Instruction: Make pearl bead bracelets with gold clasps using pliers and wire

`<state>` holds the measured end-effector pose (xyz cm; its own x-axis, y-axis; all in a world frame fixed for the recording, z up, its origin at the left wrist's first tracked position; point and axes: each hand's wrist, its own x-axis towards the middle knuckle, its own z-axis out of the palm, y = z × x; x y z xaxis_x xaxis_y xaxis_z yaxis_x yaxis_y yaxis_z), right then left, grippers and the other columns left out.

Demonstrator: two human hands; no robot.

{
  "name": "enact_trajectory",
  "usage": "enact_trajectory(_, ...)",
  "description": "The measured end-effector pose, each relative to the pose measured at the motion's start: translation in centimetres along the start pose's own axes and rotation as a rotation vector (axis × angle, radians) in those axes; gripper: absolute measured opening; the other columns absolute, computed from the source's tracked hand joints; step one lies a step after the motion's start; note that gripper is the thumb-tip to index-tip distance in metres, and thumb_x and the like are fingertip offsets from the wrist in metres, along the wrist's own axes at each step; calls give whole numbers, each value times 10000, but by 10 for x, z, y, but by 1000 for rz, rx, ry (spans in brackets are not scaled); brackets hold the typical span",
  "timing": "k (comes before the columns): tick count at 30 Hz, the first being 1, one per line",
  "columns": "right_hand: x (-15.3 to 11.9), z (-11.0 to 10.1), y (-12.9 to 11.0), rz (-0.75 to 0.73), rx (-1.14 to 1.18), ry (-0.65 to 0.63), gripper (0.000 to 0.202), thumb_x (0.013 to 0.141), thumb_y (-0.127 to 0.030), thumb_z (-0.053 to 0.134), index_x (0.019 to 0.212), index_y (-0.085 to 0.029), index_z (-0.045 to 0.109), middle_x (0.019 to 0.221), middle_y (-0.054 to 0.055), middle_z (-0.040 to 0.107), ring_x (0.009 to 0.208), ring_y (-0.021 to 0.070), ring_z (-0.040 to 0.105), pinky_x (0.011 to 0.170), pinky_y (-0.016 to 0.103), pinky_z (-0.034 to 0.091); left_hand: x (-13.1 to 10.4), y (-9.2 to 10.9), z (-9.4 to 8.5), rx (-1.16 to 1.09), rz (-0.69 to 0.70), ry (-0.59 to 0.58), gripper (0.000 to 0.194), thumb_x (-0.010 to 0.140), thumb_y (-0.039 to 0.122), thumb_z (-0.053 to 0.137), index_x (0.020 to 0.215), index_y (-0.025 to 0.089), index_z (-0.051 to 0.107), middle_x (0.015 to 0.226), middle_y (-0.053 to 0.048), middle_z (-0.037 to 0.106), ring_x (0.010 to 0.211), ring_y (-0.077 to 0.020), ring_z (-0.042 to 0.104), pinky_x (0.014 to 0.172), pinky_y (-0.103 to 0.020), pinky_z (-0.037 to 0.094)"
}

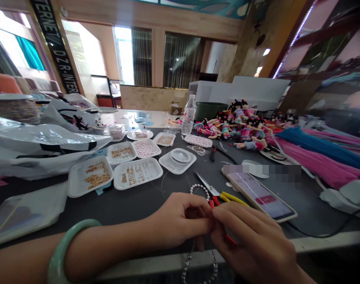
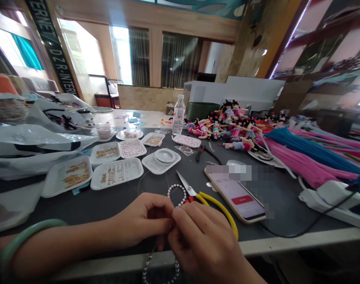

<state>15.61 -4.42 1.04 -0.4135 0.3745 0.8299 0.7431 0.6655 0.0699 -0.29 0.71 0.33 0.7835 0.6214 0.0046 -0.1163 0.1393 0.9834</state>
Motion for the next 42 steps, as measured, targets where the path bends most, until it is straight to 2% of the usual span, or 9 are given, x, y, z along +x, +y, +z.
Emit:
enact_trajectory(3, 0, 2, 1, -13, -33, 57, 172, 771, -28, 542, 858, -171, 579, 623, -2, 652, 552, 143, 632, 562, 258, 507, 0, -1, 0, -14, 4, 6, 98, 729, 203, 639, 733, 129, 574, 637, 6, 603, 468, -76, 569, 453, -165, 439)
enact_trajectory(6, -2, 4, 4, -14, -70, 63, 145, 799, -62, 555, 897, -164, 590, 641, 6, 663, 575, 148, 640, 578, 262, 512, 0, -1, 1, -22, 11, 15, 100, 735, 211, 633, 749, 129, 578, 638, 1, 608, 462, -79, 570, 456, -170, 435)
enact_trajectory(13, -3, 2, 4, -2, -111, 55, 106, 812, -81, 563, 816, -185, 588, 602, -16, 631, 538, 139, 620, 534, 263, 487, 1, 0, 1, -21, 19, 49, 82, 730, 194, 619, 738, 120, 585, 631, -1, 591, 473, -87, 574, 459, -175, 438)
enact_trajectory(17, -3, 3, 4, -7, -137, 77, 103, 820, -80, 570, 829, -179, 595, 613, -14, 638, 549, 133, 622, 561, 254, 503, 1, 1, 3, -25, 29, 61, 55, 736, 173, 605, 737, 120, 588, 636, -2, 595, 486, -87, 580, 458, -165, 429)
enact_trajectory(23, -5, 3, 8, -60, -211, 108, 82, 824, -93, 589, 885, -144, 608, 706, 29, 687, 639, 140, 646, 667, 252, 526, 0, 2, 4, -72, 54, 52, 60, 736, 171, 611, 719, 120, 584, 647, -1, 600, 496, -88, 591, 482, -174, 446)
enact_trajectory(29, 3, -9, 11, 25, -245, 64, 95, 817, -95, 564, 834, -186, 584, 666, -19, 651, 576, 109, 615, 599, 219, 492, 0, 3, 4, -95, 71, 18, 56, 744, 170, 616, 729, 126, 584, 577, 27, 567, 475, -86, 587, 490, -172, 427)
enact_trajectory(35, 9, -14, 15, -22, -376, 91, 88, 824, -100, 563, 835, -181, 595, 660, -21, 655, 563, 103, 596, 546, 220, 450, 0, 4, 4, -124, 81, 21, 74, 757, 186, 626, 730, 124, 594, 620, 8, 603, 478, -91, 603, 507, -187, 432)
enact_trajectory(42, 14, -13, 15, -66, -428, 109, 64, 826, -118, 583, 850, -178, 582, 665, -18, 656, 574, 116, 601, 580, 229, 466, 1, 1, 4, -193, 100, -4, 72, 759, 172, 617, 713, 119, 607, 610, -2, 629, 480, -98, 616, 526, -196, 438)
